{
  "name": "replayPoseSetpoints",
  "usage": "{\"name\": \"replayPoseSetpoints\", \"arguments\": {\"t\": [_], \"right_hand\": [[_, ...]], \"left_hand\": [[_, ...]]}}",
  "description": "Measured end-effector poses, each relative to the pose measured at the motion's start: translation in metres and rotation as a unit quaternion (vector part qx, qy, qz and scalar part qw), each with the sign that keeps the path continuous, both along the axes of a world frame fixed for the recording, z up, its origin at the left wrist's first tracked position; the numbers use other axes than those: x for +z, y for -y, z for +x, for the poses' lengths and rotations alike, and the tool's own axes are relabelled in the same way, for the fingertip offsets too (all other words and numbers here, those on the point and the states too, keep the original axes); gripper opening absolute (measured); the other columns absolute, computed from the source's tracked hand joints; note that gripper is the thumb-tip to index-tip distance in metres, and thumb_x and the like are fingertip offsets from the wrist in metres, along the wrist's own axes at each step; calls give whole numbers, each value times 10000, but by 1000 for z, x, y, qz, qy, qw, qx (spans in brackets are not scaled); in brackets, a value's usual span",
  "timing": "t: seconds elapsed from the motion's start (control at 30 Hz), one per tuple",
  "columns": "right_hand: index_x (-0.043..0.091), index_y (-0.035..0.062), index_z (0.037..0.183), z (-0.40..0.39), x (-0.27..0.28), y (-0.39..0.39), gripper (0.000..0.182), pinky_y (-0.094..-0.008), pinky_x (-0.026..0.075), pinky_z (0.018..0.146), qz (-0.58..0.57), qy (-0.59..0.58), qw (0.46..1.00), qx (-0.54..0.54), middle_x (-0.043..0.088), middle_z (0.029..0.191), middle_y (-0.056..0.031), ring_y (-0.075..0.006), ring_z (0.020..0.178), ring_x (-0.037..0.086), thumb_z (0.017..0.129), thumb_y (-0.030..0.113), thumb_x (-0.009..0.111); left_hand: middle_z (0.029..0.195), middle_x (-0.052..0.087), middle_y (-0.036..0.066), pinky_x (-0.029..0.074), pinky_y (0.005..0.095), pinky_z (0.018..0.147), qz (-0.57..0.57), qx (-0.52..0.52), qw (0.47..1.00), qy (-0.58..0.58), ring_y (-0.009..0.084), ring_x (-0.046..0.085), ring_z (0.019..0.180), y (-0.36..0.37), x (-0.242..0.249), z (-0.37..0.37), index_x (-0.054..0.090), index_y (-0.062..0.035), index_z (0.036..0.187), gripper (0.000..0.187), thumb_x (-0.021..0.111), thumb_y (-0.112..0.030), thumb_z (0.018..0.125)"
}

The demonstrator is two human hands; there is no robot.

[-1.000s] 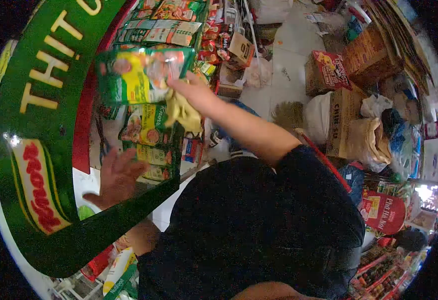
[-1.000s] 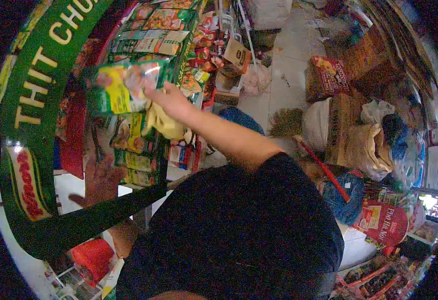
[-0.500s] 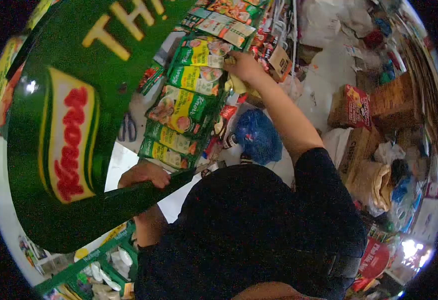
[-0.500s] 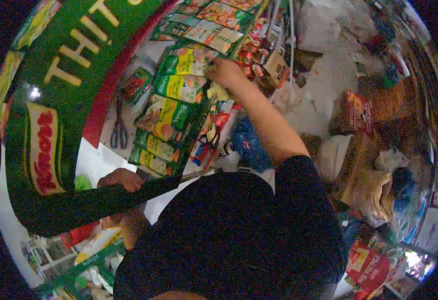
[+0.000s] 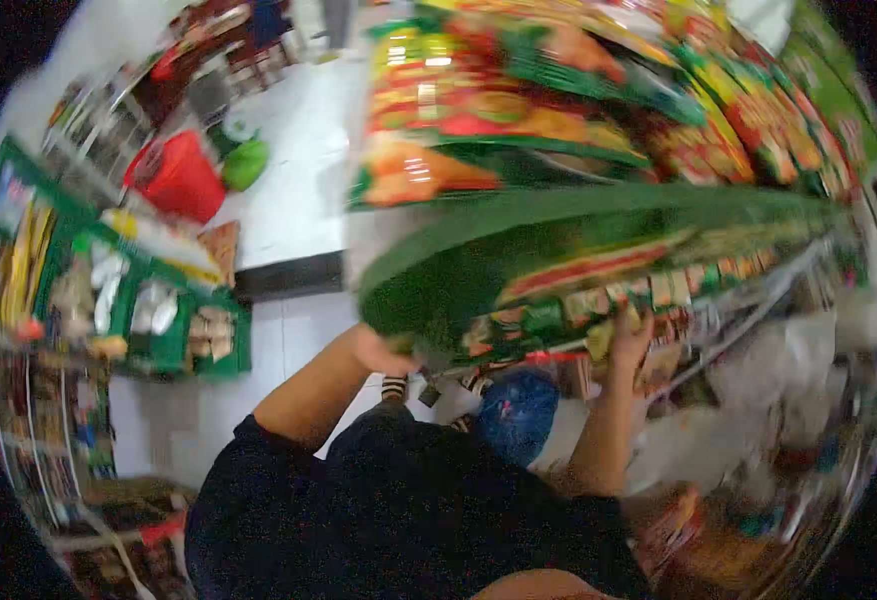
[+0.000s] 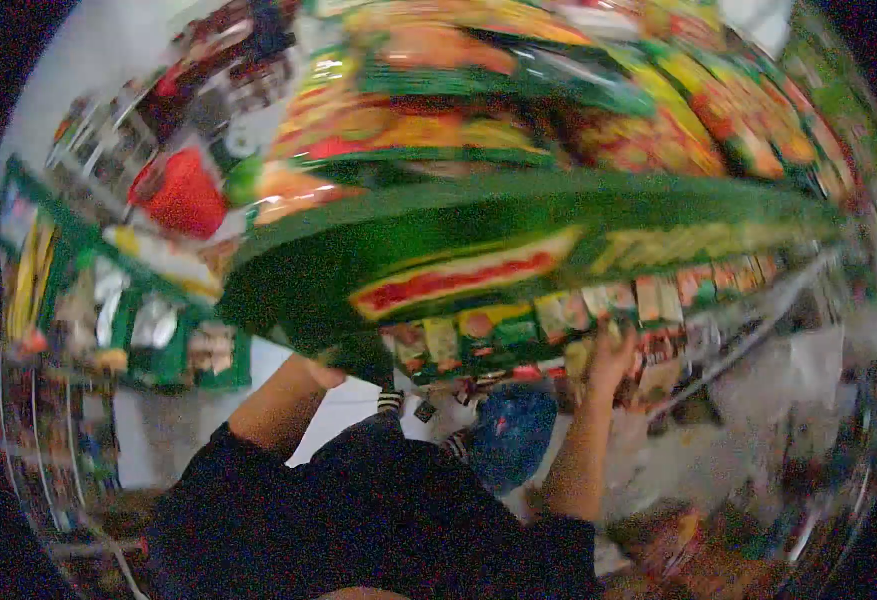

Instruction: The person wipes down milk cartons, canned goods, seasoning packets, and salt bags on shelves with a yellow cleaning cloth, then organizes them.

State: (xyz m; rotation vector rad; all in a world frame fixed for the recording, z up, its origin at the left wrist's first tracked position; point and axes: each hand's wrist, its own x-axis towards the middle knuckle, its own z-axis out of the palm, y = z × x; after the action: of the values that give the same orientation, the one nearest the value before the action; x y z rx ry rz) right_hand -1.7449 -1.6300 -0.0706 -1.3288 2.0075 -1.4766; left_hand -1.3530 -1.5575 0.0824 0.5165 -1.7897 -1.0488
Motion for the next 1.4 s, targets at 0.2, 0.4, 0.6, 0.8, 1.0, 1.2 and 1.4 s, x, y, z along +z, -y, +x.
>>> {"name": "replayPoseSetpoints", "arguments": {"t": [0.2,0.4,0.6,0.8,1.0,1.2,1.4], "right_hand": [[386,23,1246,32,-1,-43,490,-332,422,862,-86,221,969,-67,477,1172,-137,-244,1021,475,853,226,596],[404,95,1268,8,-86,-69,508,-452,449,839,-76,171,980,-66,456,1238,-183,-317,1061,492,875,399,511],[474,90,1185,67,-108,-111,461,-443,477,718,-67,112,984,-120,534,1092,-191,-320,889,564,848,403,510],[514,78,1101,198,-162,-201,364,-408,475,641,79,170,981,-54,561,977,-153,-288,775,566,833,325,511],[554,66,1018,386,-181,-219,273,-373,473,563,350,284,848,281,589,862,-115,-256,662,568,818,246,511],[462,0,1096,558,-233,-135,382,-322,485,614,286,175,782,525,560,917,-116,-210,737,565,837,271,539],[414,4,1174,733,-226,-140,417,-323,479,708,231,62,771,590,535,999,-115,-201,849,548,875,271,529]], "left_hand": [[1285,404,151,278,375,1017,26,54,994,-89,247,372,1229,-24,-12,9,318,41,1298,716,655,-238,731],[1283,427,115,321,368,989,133,141,971,-140,207,408,1197,-80,-21,71,318,-15,1311,595,605,-182,817],[910,594,49,449,263,760,190,330,920,-94,109,548,852,-165,-44,171,561,-2,1013,193,538,-142,881],[722,554,24,445,235,593,228,486,838,-99,88,521,644,-306,-61,310,556,-11,852,179,489,-168,904],[563,421,-2,349,223,428,271,693,659,-108,80,404,464,-459,-62,383,484,-55,697,355,400,-300,940],[498,339,-27,212,226,391,156,724,607,-290,68,291,414,-561,-95,391,451,-64,634,602,240,-553,914],[489,328,-25,285,236,455,190,803,507,-248,81,306,440,-595,-100,397,510,-37,724,578,226,-492,941]]}}
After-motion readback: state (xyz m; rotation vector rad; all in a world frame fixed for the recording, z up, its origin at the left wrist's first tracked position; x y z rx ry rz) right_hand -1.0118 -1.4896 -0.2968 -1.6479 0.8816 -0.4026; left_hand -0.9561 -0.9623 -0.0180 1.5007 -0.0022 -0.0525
